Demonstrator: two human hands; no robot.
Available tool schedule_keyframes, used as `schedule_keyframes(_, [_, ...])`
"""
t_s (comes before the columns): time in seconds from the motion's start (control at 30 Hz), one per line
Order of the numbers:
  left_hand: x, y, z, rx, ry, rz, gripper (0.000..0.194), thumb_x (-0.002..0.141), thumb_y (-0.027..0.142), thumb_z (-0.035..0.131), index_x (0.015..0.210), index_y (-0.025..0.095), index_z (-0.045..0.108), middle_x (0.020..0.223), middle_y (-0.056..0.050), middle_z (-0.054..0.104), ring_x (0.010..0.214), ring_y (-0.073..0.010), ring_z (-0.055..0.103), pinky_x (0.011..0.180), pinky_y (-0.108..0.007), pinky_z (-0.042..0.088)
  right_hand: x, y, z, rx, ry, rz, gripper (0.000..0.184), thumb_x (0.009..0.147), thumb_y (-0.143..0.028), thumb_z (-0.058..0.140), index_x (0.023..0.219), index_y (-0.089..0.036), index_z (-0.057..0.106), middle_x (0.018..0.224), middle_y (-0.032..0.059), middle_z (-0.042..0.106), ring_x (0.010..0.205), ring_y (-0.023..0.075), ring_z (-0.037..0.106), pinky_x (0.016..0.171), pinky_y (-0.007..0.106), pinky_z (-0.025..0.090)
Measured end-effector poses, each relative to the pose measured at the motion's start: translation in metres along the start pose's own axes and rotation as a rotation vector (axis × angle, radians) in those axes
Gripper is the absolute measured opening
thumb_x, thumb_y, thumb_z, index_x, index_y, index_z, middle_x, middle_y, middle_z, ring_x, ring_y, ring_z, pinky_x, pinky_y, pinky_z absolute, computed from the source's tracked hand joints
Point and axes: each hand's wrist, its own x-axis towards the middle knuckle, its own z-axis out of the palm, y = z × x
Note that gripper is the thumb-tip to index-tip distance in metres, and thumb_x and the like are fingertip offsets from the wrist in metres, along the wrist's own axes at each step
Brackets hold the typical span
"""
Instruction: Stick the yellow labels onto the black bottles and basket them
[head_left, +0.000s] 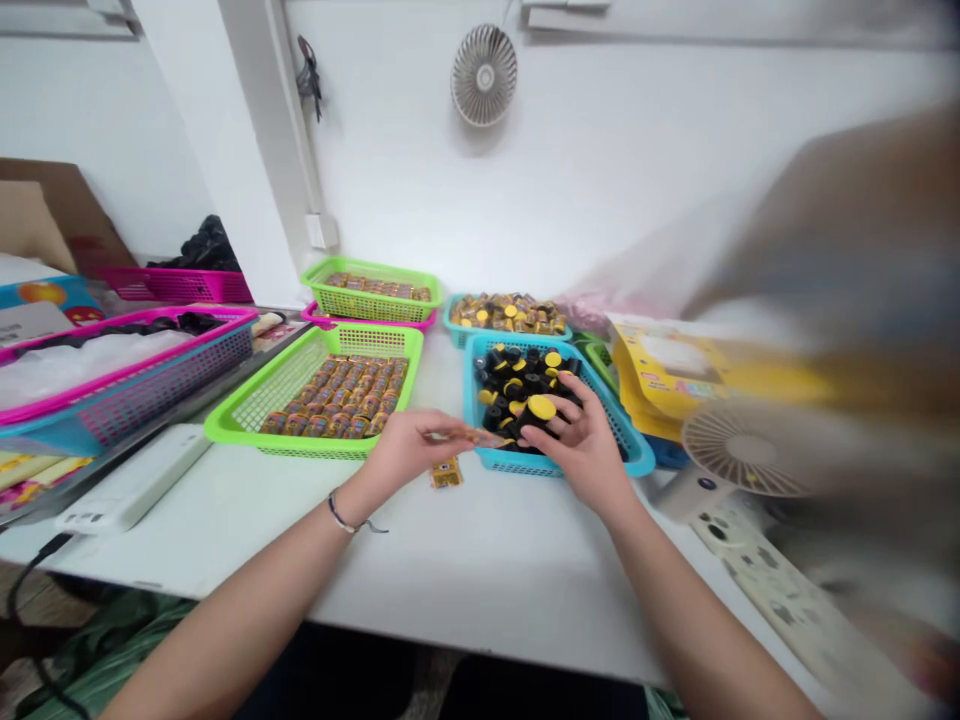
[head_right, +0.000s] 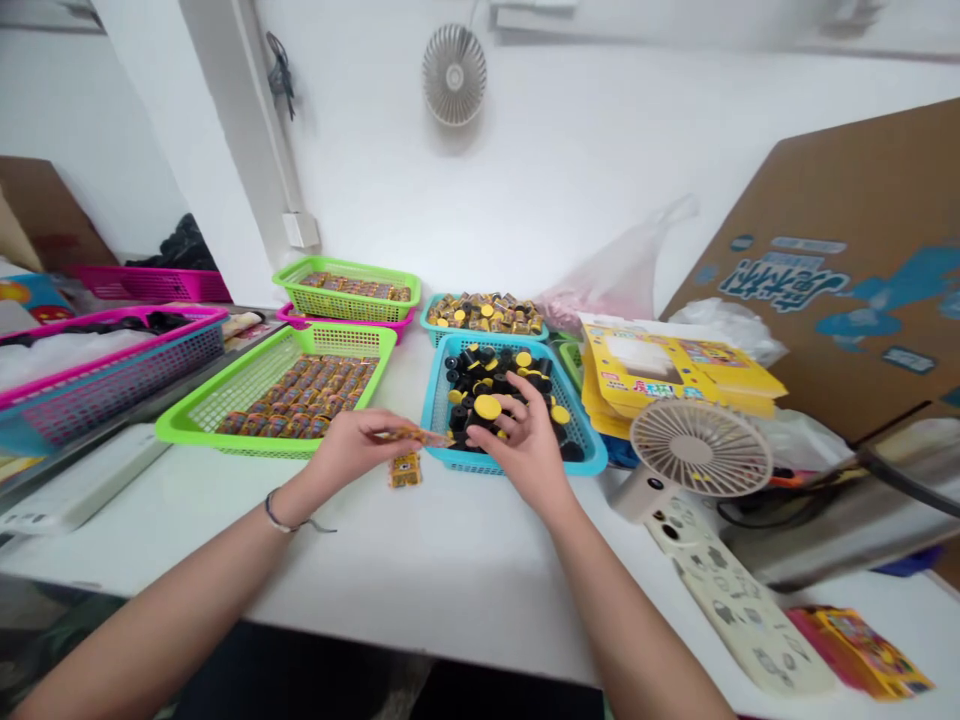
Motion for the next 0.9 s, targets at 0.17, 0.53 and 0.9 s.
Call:
schedule_keyframes(0.17, [-0.013, -0.003, -0.012, 0.415, -0.328, -0.05, 0.019, 0.087, 0.008, 0.056, 0.087, 0.016, 0.073, 0.084, -0.006, 0.068, 0.075, -0.0167, 0.065, 0.071, -0.027, 0.05, 0.003, -0.004, -0.011, -0.062, 0.019, -0.011, 0.086, 0.063, -0.015, 0.086, 0.132, -0.041, 0.042, 0.102, -0.0032, 0.063, 0.092, 0.0163, 0.069, 0.075, 0.032, 0.063])
schedule_keyframes(0.53, [-0.005, -0.015, -0.002, 0.389, -0.688, -0.085, 0.014, 0.069, 0.019, 0.08, 0.064, 0.016, 0.067, 0.06, 0.001, 0.06, 0.057, -0.0137, 0.053, 0.055, -0.024, 0.038, -0.001, -0.017, -0.012, 0.025, -0.027, 0.084, 0.083, 0.062, -0.013, 0.086, 0.13, -0.041, 0.048, 0.098, -0.0027, 0.07, 0.087, 0.0183, 0.072, 0.069, 0.032, 0.063])
schedule_keyframes(0.9, [-0.017, -0.026, -0.011, 0.321, -0.619, -0.019, 0.022, 0.09, 0.015, 0.051, 0.085, 0.019, 0.072, 0.083, -0.004, 0.073, 0.075, -0.0167, 0.065, 0.072, -0.025, 0.046, 0.006, -0.025, -0.008, 0.516, 0.13, 0.374, 0.034, 0.071, -0.02, 0.058, 0.104, -0.02, 0.065, 0.093, 0.0038, 0.068, 0.079, 0.0138, 0.064, 0.064, 0.024, 0.058])
